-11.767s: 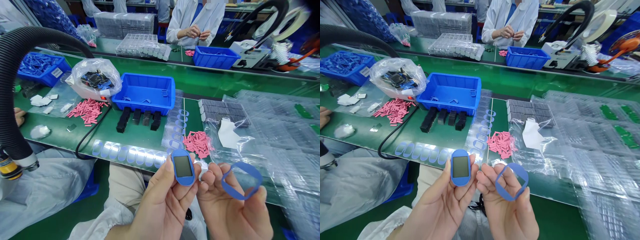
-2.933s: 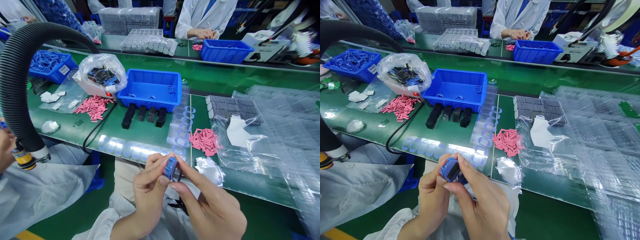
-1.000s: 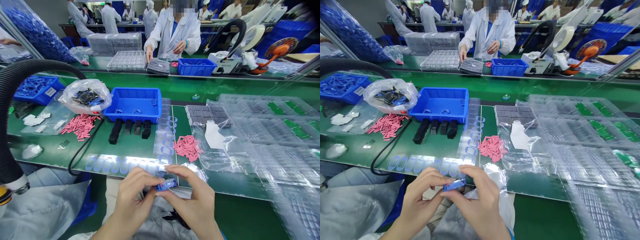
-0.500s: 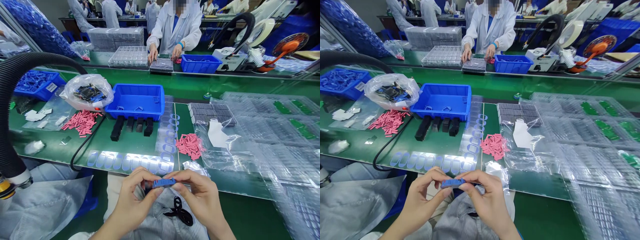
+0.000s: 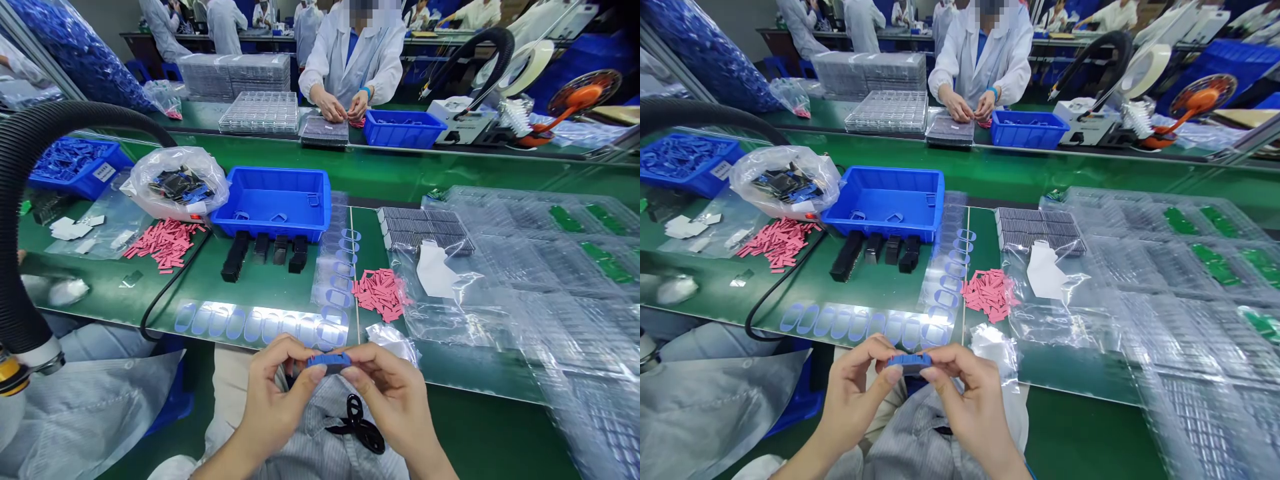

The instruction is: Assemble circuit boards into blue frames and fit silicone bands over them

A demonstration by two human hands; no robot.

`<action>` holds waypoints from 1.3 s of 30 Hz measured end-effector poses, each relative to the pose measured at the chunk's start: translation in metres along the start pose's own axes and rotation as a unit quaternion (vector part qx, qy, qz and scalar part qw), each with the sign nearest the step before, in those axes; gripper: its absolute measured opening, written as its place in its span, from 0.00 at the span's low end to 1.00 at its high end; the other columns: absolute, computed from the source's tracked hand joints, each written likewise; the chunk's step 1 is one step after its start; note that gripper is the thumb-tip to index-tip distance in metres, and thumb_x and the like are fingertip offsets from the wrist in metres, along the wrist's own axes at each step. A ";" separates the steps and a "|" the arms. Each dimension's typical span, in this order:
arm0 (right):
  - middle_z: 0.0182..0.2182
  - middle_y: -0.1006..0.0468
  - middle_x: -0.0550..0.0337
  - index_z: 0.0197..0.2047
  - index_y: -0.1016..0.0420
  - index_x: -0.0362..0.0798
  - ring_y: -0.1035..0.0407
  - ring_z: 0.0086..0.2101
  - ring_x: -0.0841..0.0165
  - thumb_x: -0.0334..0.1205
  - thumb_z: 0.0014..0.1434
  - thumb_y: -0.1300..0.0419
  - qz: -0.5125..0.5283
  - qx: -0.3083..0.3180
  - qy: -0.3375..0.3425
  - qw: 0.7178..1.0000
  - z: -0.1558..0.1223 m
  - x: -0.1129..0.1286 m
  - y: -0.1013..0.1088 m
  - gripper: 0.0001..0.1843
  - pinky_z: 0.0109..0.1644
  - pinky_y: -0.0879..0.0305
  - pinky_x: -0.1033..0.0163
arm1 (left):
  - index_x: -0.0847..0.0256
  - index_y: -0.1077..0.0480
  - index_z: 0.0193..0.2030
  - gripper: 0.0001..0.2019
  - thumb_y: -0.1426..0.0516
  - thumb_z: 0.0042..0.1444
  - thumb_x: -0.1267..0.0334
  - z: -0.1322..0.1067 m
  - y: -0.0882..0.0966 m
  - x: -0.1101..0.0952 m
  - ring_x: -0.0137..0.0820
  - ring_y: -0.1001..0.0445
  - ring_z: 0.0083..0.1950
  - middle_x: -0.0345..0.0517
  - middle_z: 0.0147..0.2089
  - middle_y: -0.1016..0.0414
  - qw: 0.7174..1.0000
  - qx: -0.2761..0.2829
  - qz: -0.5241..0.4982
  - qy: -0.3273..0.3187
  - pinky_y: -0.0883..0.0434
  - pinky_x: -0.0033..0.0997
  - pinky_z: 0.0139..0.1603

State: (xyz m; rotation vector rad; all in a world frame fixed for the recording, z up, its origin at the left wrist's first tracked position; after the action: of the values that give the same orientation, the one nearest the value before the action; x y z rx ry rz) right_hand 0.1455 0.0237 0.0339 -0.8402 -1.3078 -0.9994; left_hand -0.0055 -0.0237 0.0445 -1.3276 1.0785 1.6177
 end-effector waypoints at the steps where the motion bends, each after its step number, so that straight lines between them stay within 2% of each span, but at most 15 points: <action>1: 0.29 0.18 0.59 0.34 0.23 0.50 0.23 0.28 0.69 0.35 0.56 0.39 0.002 -0.005 -0.006 1.000 0.000 -0.001 0.001 0.03 0.32 0.25 0.70 | 0.61 0.27 0.25 0.08 0.39 0.51 0.61 0.000 0.000 0.000 0.27 0.37 0.24 0.40 0.21 0.31 1.000 -0.006 -0.001 -0.003 0.38 0.27 0.25; 5: 0.37 0.18 0.58 0.38 0.23 0.51 0.22 0.35 0.66 0.34 0.56 0.39 -0.002 0.009 -0.003 1.000 0.001 0.000 -0.002 0.06 0.36 0.23 0.66 | 0.60 0.25 0.27 0.03 0.38 0.50 0.64 0.000 -0.003 -0.001 0.27 0.34 0.25 0.41 0.23 0.27 0.999 -0.039 -0.018 -0.024 0.36 0.26 0.24; 7: 0.42 0.19 0.58 0.41 0.25 0.53 0.22 0.38 0.65 0.33 0.54 0.37 -0.045 -0.021 0.022 0.999 -0.001 0.003 -0.005 0.11 0.38 0.23 0.66 | 0.59 0.25 0.29 0.01 0.38 0.50 0.66 -0.001 -0.005 0.000 0.28 0.33 0.26 0.42 0.25 0.25 0.997 -0.062 -0.034 -0.037 0.37 0.25 0.24; 10: 0.45 0.21 0.57 0.45 0.28 0.54 0.24 0.42 0.65 0.33 0.51 0.35 -0.111 -0.098 0.064 0.987 -0.006 0.006 -0.011 0.18 0.39 0.23 0.65 | 0.57 0.25 0.30 0.01 0.38 0.50 0.67 -0.003 -0.011 -0.001 0.29 0.32 0.28 0.42 0.26 0.23 0.994 -0.074 -0.058 -0.050 0.37 0.25 0.25; 12: 0.44 0.21 0.56 0.45 0.30 0.53 0.24 0.42 0.64 0.34 0.50 0.34 -0.127 -0.135 0.085 0.979 -0.008 0.008 -0.014 0.18 0.39 0.23 0.64 | 0.57 0.25 0.31 0.01 0.38 0.51 0.67 -0.005 -0.014 -0.002 0.29 0.31 0.30 0.42 0.27 0.24 0.993 -0.072 -0.065 -0.060 0.35 0.26 0.27; 14: 0.42 0.20 0.56 0.42 0.30 0.53 0.24 0.40 0.64 0.34 0.48 0.33 -0.107 -0.140 0.083 0.981 -0.007 0.009 -0.014 0.17 0.38 0.24 0.64 | 0.57 0.25 0.33 0.02 0.38 0.51 0.67 -0.007 -0.016 -0.003 0.29 0.31 0.31 0.42 0.28 0.23 0.993 -0.064 -0.067 -0.079 0.34 0.27 0.30; 18: 0.36 0.19 0.60 0.33 0.30 0.52 0.23 0.35 0.67 0.32 0.47 0.33 -0.035 -0.082 0.046 0.995 0.000 0.012 -0.008 0.11 0.35 0.24 0.66 | 0.56 0.25 0.37 0.06 0.38 0.51 0.68 -0.010 -0.017 -0.002 0.29 0.29 0.33 0.41 0.31 0.21 0.991 -0.041 -0.053 -0.113 0.32 0.28 0.35; 20: 0.35 0.20 0.62 0.32 0.29 0.52 0.23 0.33 0.68 0.30 0.46 0.33 -0.026 -0.077 0.040 0.996 0.002 0.013 -0.005 0.11 0.35 0.25 0.67 | 0.57 0.26 0.37 0.06 0.38 0.51 0.68 -0.011 -0.018 0.000 0.30 0.28 0.34 0.42 0.31 0.21 0.992 -0.037 -0.041 -0.117 0.32 0.30 0.36; 25: 0.32 0.20 0.61 0.31 0.28 0.51 0.23 0.34 0.67 0.27 0.44 0.34 -0.040 -0.135 0.069 0.988 -0.004 0.012 -0.004 0.13 0.35 0.25 0.66 | 0.56 0.26 0.38 0.08 0.38 0.50 0.70 -0.012 -0.018 -0.005 0.31 0.27 0.32 0.42 0.31 0.20 0.984 -0.049 -0.019 -0.170 0.32 0.32 0.36; 27: 0.30 0.19 0.60 0.30 0.28 0.51 0.23 0.33 0.65 0.27 0.44 0.34 -0.042 -0.140 0.063 0.987 -0.006 0.012 -0.003 0.12 0.34 0.24 0.65 | 0.56 0.25 0.39 0.10 0.38 0.49 0.71 -0.011 -0.018 -0.008 0.31 0.27 0.31 0.42 0.31 0.19 0.983 -0.041 -0.011 -0.179 0.32 0.33 0.36; 30: 0.30 0.18 0.59 0.28 0.27 0.51 0.22 0.32 0.64 0.30 0.46 0.33 -0.046 -0.102 0.005 0.994 -0.004 0.010 0.002 0.08 0.35 0.23 0.64 | 0.55 0.23 0.34 0.05 0.37 0.49 0.68 -0.007 -0.016 -0.007 0.29 0.30 0.28 0.40 0.26 0.21 0.993 -0.040 -0.023 -0.108 0.34 0.30 0.32; 32: 0.30 0.17 0.60 0.27 0.25 0.51 0.22 0.31 0.65 0.33 0.46 0.32 -0.041 -0.058 -0.039 0.997 0.001 0.010 0.007 0.06 0.35 0.23 0.65 | 0.57 0.23 0.28 0.01 0.36 0.48 0.64 -0.005 -0.015 -0.002 0.28 0.33 0.26 0.40 0.22 0.24 0.997 -0.051 -0.051 -0.010 0.36 0.28 0.28; 33: 0.29 0.17 0.60 0.28 0.24 0.50 0.22 0.30 0.65 0.35 0.45 0.31 -0.030 -0.032 -0.061 0.997 0.004 0.009 0.009 0.06 0.35 0.23 0.66 | 0.58 0.23 0.25 0.04 0.36 0.47 0.61 -0.004 -0.015 0.002 0.27 0.34 0.24 0.40 0.21 0.26 0.995 -0.051 -0.073 0.047 0.37 0.27 0.26; 36: 0.26 0.18 0.59 0.30 0.23 0.49 0.23 0.27 0.67 0.38 0.46 0.31 0.023 0.038 -0.114 0.993 0.014 0.009 0.016 0.06 0.32 0.24 0.67 | 0.60 0.24 0.22 0.11 0.33 0.41 0.54 -0.002 -0.020 0.011 0.24 0.35 0.22 0.39 0.20 0.26 0.959 -0.014 -0.178 0.220 0.38 0.24 0.25; 39: 0.26 0.19 0.58 0.32 0.23 0.48 0.23 0.26 0.68 0.42 0.50 0.33 0.044 0.068 -0.127 0.989 0.021 0.013 0.021 0.07 0.31 0.26 0.68 | 0.60 0.22 0.22 0.15 0.32 0.37 0.49 -0.002 -0.027 0.010 0.23 0.30 0.23 0.39 0.19 0.24 0.906 0.042 -0.267 0.327 0.36 0.20 0.26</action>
State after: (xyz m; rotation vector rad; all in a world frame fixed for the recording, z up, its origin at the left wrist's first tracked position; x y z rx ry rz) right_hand 0.1570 0.0497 0.0502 -0.9341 -1.5235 -0.7419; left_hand 0.0190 -0.0157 0.0308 -1.9622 1.0011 0.7193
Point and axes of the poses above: each hand's wrist, its own z-axis towards the middle knuckle, its own y-axis out of the back of the hand, x = y × z, the point moved 4 cm from there along z, towards the middle knuckle
